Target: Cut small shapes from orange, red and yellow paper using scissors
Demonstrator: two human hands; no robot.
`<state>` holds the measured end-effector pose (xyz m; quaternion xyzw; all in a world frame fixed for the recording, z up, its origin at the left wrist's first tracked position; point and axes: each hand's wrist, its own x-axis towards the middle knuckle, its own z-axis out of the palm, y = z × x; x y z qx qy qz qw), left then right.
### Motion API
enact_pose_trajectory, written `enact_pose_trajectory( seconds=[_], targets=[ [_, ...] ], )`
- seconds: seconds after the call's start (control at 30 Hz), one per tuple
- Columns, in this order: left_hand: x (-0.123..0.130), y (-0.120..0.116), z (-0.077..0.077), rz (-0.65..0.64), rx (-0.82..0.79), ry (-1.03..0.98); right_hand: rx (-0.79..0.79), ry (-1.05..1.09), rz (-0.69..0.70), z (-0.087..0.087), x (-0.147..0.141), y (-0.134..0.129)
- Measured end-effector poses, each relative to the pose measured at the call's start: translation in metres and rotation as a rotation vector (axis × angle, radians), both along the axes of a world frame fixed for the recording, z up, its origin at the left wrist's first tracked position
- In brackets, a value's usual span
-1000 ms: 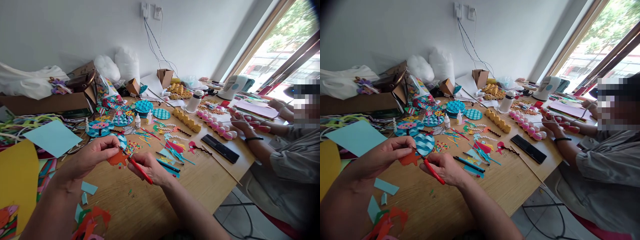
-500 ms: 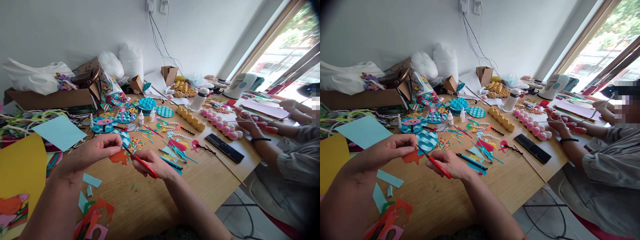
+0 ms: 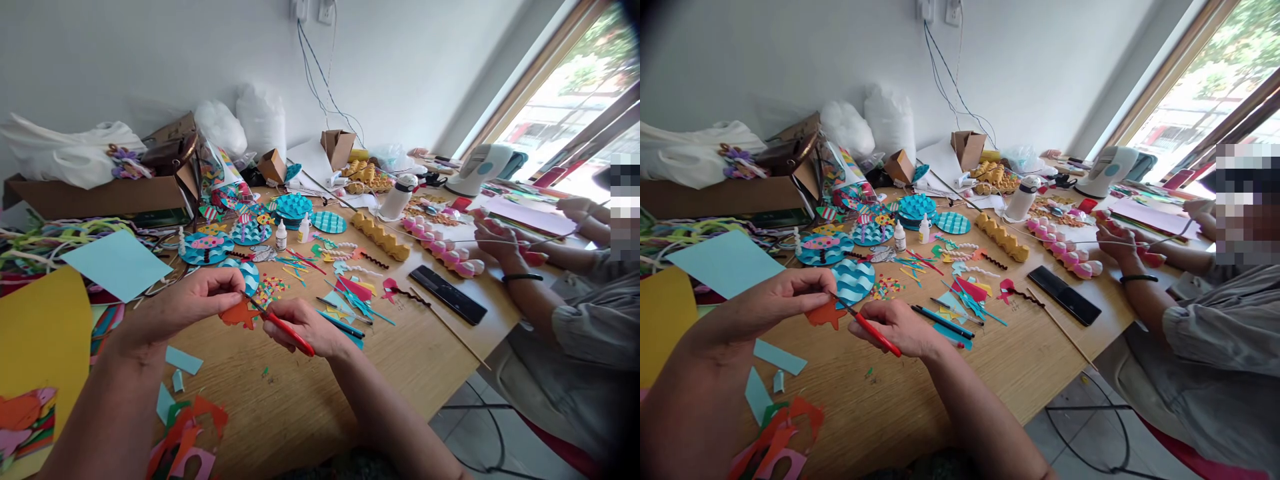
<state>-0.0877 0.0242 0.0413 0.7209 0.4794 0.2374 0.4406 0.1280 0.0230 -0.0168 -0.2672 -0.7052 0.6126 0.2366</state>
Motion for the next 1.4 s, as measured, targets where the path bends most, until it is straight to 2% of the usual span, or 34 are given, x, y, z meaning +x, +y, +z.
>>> enact_pose_trajectory(
  seconds=[0.63,0.93,1.03,1.17,1.23,1.33,1.4],
  targets=[
    [-0.006,0.002,-0.004,-0.046,-0.067,-0.017,0.242,-0.088,-0.053,-0.002,0.001,0.001],
    [-0.004,0.002,0.001,-0.078,-0.065,0.007,0.344,-0.14,-0.068,0.002,0.001,0.001],
    [-0.006,0.002,0.001,-0.08,-0.068,0.015,0.292,-0.106,-0.074,0.001,0.002,0.002],
    [-0.008,0.002,0.002,-0.058,-0.038,0.026,0.048,0.036,-0.064,-0.001,0.0,0.001],
    [-0.005,0.002,0.002,-0.024,-0.007,0.012,-0.046,0.126,-0.119,-0.001,-0.002,0.0],
    [0.002,0.002,0.0,-0.014,0.029,0.031,-0.089,0.263,-0.247,-0.001,-0.007,-0.002],
    [0.008,0.002,-0.003,-0.026,0.044,0.065,-0.127,0.323,-0.282,-0.002,-0.012,-0.003]
  ],
)
